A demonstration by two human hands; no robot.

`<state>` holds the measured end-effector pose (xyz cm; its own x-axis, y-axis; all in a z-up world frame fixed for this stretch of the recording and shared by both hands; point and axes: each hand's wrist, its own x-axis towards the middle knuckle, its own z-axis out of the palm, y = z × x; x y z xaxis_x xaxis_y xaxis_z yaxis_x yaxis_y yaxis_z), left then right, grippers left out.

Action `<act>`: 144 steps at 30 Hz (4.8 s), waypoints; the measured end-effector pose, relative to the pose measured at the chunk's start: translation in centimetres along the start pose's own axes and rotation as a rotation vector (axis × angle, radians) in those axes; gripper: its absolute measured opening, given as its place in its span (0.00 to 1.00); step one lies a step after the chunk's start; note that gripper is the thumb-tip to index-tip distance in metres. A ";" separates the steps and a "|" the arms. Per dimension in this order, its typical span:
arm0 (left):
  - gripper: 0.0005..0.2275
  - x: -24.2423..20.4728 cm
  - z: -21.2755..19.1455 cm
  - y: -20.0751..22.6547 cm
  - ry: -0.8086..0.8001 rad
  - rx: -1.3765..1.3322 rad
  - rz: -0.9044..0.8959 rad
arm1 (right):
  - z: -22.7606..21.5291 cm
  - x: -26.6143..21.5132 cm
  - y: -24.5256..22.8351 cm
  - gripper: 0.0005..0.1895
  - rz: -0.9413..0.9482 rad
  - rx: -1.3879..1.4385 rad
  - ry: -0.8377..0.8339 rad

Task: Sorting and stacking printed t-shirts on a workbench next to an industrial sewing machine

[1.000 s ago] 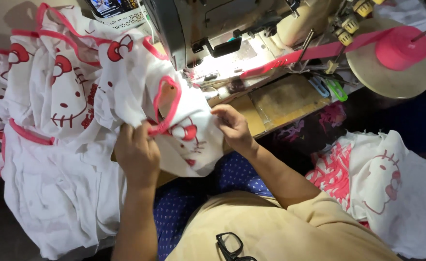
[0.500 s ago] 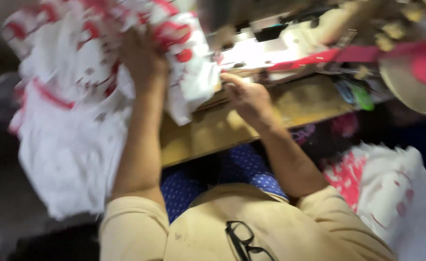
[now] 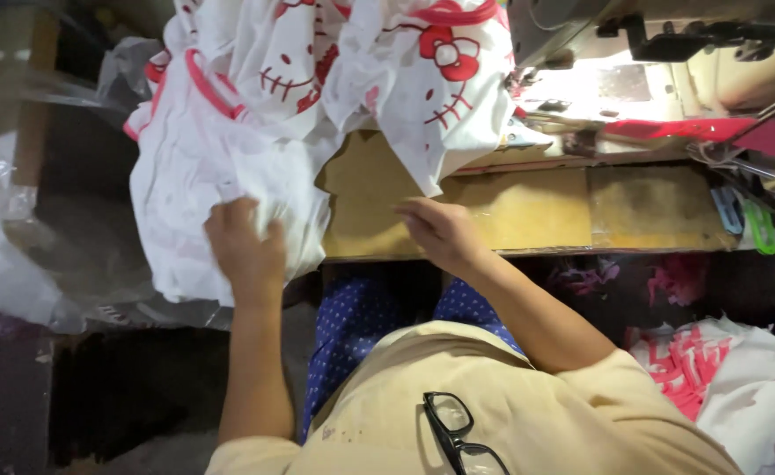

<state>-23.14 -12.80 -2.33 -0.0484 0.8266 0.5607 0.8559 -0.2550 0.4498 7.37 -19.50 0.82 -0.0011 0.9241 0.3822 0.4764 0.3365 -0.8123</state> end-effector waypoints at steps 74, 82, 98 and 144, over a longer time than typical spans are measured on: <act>0.03 3.0 5.9 25.6 0.121 -0.339 0.702 | -12.5 -5.3 1.6 0.04 0.689 1.046 0.341; 0.13 4.9 2.4 20.6 -0.443 -0.360 0.293 | -12.4 -11.6 7.5 0.04 0.690 1.077 0.272; 0.13 12.0 16.2 16.6 -0.481 -0.172 0.395 | -11.1 -2.6 6.3 0.05 0.486 0.782 0.307; 0.15 -2.5 2.8 3.3 -0.120 -0.208 0.046 | -6.4 5.8 -0.6 0.06 -0.516 -0.496 0.147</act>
<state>-18.74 -14.32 -4.20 0.0599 0.8623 0.5028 0.7305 -0.3812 0.5667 12.69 -15.54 6.31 -0.2319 0.6246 0.7458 0.7894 0.5688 -0.2309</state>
